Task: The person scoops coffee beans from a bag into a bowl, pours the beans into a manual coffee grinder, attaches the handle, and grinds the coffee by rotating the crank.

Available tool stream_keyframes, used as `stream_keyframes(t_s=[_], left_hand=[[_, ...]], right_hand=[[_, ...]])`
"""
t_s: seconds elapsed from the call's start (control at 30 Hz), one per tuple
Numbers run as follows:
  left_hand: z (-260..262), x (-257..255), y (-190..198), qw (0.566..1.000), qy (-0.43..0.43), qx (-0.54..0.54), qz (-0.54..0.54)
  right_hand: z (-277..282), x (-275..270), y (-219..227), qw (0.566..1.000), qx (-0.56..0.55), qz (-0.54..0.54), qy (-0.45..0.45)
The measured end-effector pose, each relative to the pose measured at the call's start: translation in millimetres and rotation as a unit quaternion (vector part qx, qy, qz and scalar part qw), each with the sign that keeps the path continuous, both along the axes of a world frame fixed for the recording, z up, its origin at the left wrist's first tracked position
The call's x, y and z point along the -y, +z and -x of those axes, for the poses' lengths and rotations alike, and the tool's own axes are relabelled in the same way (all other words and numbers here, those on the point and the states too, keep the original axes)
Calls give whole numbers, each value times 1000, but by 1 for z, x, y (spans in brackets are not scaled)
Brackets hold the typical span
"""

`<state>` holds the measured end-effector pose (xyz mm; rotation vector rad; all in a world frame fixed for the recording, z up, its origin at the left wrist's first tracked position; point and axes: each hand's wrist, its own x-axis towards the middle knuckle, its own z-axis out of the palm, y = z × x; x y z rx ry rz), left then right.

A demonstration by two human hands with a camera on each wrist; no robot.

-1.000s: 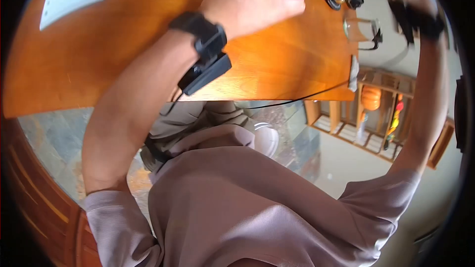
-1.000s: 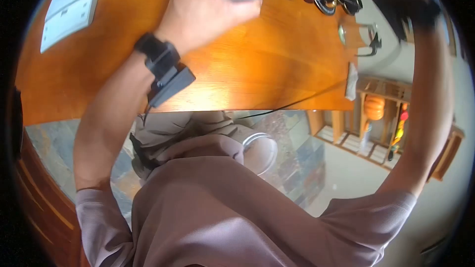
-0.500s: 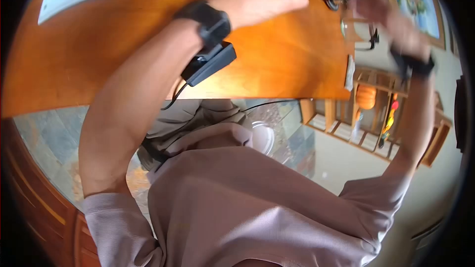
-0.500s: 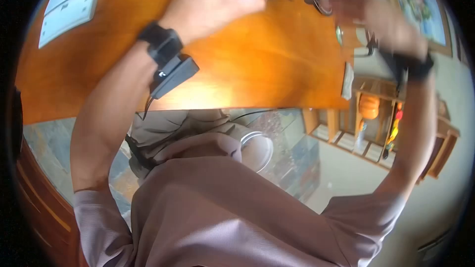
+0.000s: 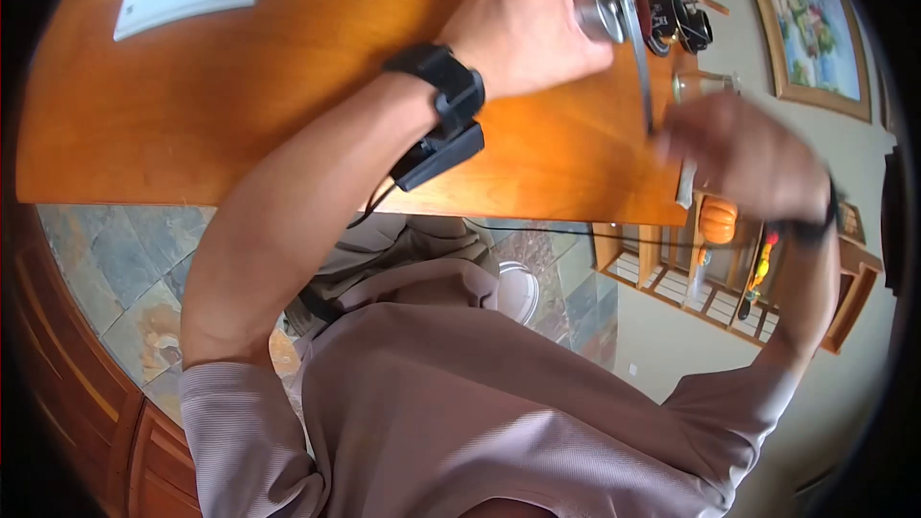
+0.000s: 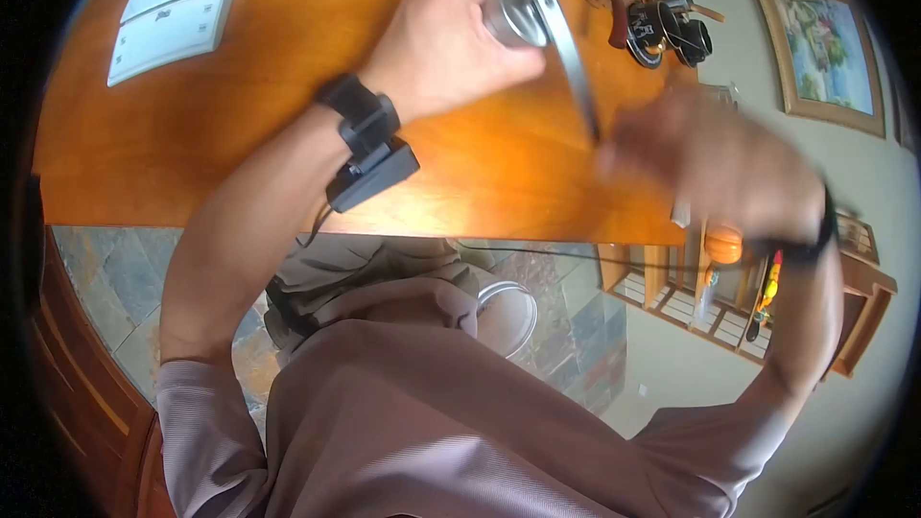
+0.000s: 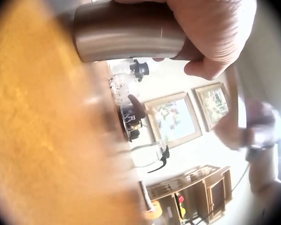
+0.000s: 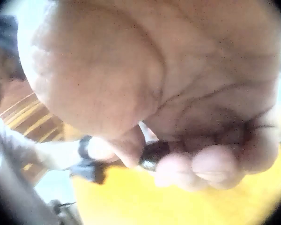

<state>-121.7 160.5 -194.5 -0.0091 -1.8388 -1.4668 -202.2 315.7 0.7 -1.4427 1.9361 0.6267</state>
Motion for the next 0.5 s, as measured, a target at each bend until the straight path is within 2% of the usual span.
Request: stream_keyframes(t_s=[0.07, 0.1, 0.13, 0.2, 0.27, 0.3, 0.33, 0.37, 0.4, 0.43, 0.47, 0.5], left_hand=[[-1, -7, 4, 996, -1, -37, 85], [0, -15, 3, 995, -18, -35, 95], [-1, -22, -1, 993, -35, -45, 102], [0, -23, -4, 988, -60, -71, 121], [-4, -6, -1, 995, -17, 17, 95], [-5, -1, -1, 996, -2, 13, 90], [-3, 3, 0, 999, -13, 46, 16], [-3, 5, 0, 995, -25, 78, -58], [-2, 4, -3, 999, 6, 34, 35], [1, -1, -5, 998, 17, 4, 54], [5, -8, -7, 996, 18, -27, 79], [9, -13, -9, 994, 6, -11, 110]], right_hand=[[-67, 19, 6, 992, 44, 56, 100], [-71, 12, 6, 993, 45, 67, 84], [-34, 27, -5, 995, 39, 71, 57], [73, 3, 3, 996, 20, 81, 11], [148, -6, 10, 998, 13, 66, -7], [134, 17, 13, 999, 3, 52, 0], [116, 39, 14, 999, -6, 34, 11], [142, -24, -29, 969, 160, 179, 52], [72, -15, -22, 997, 68, 34, -27], [8, 5, -17, 991, -55, -97, -70], [-22, 6, -18, 995, 24, -96, -27], [-50, 11, -16, 996, 50, -72, 29]])
